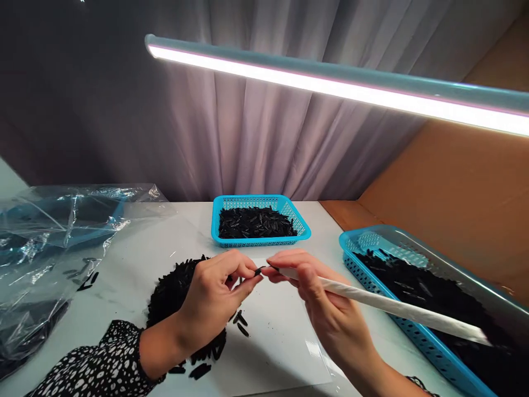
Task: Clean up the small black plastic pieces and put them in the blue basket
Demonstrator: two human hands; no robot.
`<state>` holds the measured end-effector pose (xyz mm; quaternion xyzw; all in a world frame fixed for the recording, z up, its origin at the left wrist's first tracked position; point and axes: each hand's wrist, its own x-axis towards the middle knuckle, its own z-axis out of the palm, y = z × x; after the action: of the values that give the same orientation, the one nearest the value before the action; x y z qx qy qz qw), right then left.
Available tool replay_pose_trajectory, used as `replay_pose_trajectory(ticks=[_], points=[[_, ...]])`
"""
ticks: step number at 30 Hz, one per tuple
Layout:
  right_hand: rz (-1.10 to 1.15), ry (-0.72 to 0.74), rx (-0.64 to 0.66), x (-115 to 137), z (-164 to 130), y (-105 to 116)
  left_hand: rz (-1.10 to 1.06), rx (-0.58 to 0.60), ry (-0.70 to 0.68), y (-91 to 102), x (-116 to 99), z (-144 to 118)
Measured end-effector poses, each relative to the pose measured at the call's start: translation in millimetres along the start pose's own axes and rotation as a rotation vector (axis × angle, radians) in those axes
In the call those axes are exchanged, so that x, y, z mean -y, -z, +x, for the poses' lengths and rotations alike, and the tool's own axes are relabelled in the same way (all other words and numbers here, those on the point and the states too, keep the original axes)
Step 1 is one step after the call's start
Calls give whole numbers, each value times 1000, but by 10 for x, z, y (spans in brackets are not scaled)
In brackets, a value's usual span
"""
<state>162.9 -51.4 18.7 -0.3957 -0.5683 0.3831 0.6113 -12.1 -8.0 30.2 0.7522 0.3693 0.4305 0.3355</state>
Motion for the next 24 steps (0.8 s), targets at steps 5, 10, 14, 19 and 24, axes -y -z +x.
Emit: replay_pose_trajectory(ticks=[5,10,14,19,24], points=[[-130,85,43,-123,112,-88,-265,35,312,-67,121,47],[-212,192,43,-212,104,-87,-616,71,504,-88,74,89],[-164,154,35,-202,82,-83,-711,71,622,-60,27,96],[-25,67,-74,-111,52,-67,-757,51,658,-36,35,91],[-231,89,-42,-15,-28,-37,-800,-26,607,-48,36,96]])
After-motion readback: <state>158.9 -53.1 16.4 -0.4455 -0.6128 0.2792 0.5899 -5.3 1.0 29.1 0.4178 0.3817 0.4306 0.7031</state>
